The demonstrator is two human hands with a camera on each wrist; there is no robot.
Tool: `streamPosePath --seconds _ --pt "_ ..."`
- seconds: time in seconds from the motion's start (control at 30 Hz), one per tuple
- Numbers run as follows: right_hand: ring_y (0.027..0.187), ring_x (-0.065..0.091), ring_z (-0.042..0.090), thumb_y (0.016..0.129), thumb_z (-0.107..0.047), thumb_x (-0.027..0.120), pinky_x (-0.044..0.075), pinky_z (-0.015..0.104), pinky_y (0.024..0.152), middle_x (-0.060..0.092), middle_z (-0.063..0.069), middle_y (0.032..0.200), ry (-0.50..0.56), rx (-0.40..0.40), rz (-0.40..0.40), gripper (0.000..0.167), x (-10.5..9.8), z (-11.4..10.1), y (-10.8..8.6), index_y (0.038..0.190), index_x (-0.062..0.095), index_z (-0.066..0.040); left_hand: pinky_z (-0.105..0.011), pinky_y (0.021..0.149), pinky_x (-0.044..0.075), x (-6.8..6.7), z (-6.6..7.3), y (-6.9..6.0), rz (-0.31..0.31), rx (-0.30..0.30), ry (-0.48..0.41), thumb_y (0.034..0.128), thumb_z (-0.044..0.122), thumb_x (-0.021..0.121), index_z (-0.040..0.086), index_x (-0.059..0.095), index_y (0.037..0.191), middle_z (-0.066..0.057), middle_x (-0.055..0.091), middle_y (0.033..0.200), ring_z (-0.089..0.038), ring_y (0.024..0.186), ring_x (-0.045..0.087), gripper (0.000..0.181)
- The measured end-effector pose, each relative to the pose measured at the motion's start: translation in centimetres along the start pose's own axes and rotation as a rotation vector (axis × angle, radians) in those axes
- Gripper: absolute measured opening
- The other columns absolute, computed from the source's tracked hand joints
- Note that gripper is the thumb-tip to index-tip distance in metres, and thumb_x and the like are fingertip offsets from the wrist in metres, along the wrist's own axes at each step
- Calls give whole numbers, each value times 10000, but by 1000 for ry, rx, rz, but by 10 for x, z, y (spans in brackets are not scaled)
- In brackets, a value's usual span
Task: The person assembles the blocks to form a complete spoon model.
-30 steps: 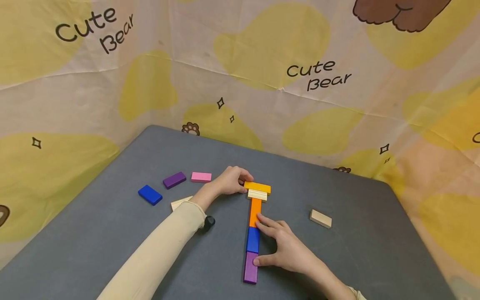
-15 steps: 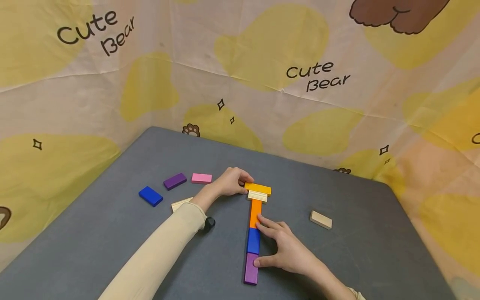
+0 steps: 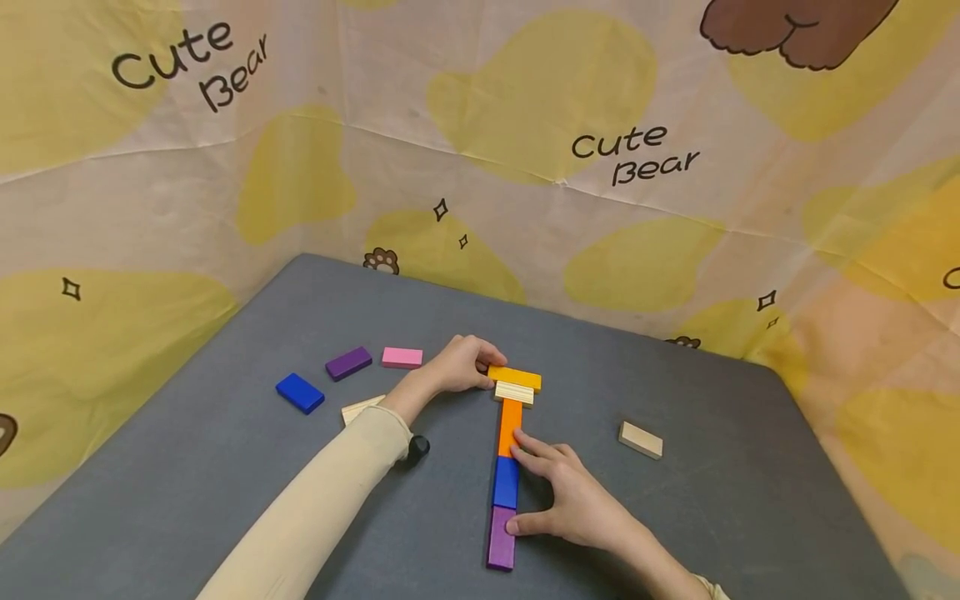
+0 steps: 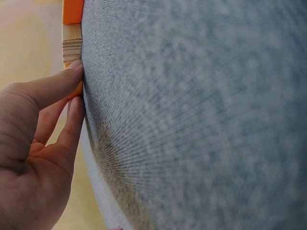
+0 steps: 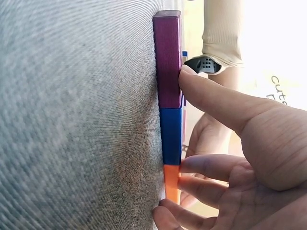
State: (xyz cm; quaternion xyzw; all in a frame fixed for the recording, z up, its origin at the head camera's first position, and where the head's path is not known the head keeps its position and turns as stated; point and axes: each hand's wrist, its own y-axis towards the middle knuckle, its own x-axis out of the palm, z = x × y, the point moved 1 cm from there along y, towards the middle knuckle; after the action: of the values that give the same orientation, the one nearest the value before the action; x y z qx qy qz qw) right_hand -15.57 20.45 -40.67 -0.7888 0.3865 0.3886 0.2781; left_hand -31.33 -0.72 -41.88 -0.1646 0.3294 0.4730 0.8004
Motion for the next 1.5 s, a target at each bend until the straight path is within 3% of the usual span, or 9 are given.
streamPosePath --seconds 0.4,0.6,0.77,0.9,1.13,1.33,1.5 --pt "1207 384 236 729 -598 790 418 516 976 310 -21 1570 -7 -7 -8 941 2 1 -1 1468 474 -107 -300 914 494 3 0 -2 -4 -18 -9 841 12 768 66 698 1220 -37 683 1174 -155 1029 638 389" --pt "1211 385 237 732 -602 785 418 517 977 308 -21 1572 -5 -8 -11 941 2 2 -1 1470 471 -111 -320 926 490 2 1 -4 -16 11 11 844 -13 757 32 665 1249 -78 663 1207 -183 1055 628 418" --pt "1218 384 234 726 -584 801 418 509 980 313 -18 1569 -7 -17 3 938 2 1 -3 1463 480 -99 -373 947 481 -6 7 -15 21 43 68 904 21 690 7 618 1288 -120 629 1245 -242 1106 598 391" --pt "1230 381 246 722 -575 810 419 516 979 318 -16 1567 -4 -14 6 937 3 0 -3 1458 486 -94 -407 938 486 -13 15 -31 67 84 66 919 95 692 12 629 1271 -132 623 1242 -280 1115 579 367" --pt "1221 382 254 726 -580 802 431 529 968 316 -10 1569 -10 -4 -7 938 1 0 -2 1467 476 -106 -420 1028 405 -2 27 -63 -37 161 97 827 247 812 88 641 1284 -50 583 1324 -237 1226 506 513" --pt "1231 379 257 726 -575 805 434 533 965 324 -7 1565 -7 -10 1 938 0 0 -2 1469 473 -108 -444 1085 331 11 32 -73 -114 165 59 788 315 843 102 630 1310 -38 548 1367 -228 1290 450 602" --pt "1238 381 254 723 -583 804 433 529 965 325 -20 1564 -5 -17 10 945 0 1 -2 1472 469 -115 -456 1094 314 15 35 -79 -159 135 93 793 390 825 124 607 1350 -23 490 1432 -231 1338 399 654"
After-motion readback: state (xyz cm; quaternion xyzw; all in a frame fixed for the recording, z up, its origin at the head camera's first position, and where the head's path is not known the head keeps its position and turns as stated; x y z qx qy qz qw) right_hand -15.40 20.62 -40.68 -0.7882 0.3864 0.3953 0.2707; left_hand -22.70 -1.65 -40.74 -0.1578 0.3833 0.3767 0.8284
